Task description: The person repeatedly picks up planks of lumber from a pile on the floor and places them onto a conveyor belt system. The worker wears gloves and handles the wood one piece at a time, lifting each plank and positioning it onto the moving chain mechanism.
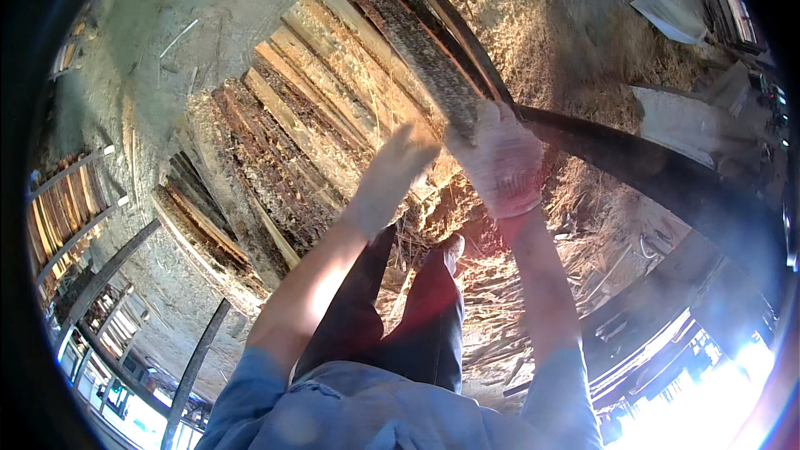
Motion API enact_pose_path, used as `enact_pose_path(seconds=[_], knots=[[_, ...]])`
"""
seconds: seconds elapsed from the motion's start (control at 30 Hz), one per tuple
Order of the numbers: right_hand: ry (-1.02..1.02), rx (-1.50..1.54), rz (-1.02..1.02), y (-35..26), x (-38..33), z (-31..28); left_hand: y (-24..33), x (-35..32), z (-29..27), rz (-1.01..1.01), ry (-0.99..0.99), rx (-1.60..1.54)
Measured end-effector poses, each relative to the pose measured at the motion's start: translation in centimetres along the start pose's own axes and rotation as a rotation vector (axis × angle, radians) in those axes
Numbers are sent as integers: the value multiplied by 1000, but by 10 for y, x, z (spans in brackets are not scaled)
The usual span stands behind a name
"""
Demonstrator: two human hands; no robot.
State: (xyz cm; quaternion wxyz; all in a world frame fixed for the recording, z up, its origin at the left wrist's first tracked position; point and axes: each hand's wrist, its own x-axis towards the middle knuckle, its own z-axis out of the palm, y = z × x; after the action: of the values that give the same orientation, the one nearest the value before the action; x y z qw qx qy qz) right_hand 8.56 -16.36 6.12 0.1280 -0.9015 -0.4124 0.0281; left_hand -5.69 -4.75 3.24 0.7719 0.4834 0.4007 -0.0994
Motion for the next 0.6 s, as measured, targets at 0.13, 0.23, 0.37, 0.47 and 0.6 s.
enact_pose_path(seconds=[0.13, 0.23, 0.37, 0.47, 0.6], knots=[[-74, 12, 70, -42, 9, -20, 30, 77, 5, 63, 56, -713], [-41, 48, 70, -59, 17, -29, 45, 69, 8, 102, -34, -972], [-49, -7, 68, -92, 13, -37, 63, 26, 5, -20, -96, -1043], [-209, -89, -89, -140, -8, -76, 43, -28, -16, 62, -93, -1031], [-343, 244, -173, -176, -81, -117, -15, -113, -31, 205, 10, -841]])
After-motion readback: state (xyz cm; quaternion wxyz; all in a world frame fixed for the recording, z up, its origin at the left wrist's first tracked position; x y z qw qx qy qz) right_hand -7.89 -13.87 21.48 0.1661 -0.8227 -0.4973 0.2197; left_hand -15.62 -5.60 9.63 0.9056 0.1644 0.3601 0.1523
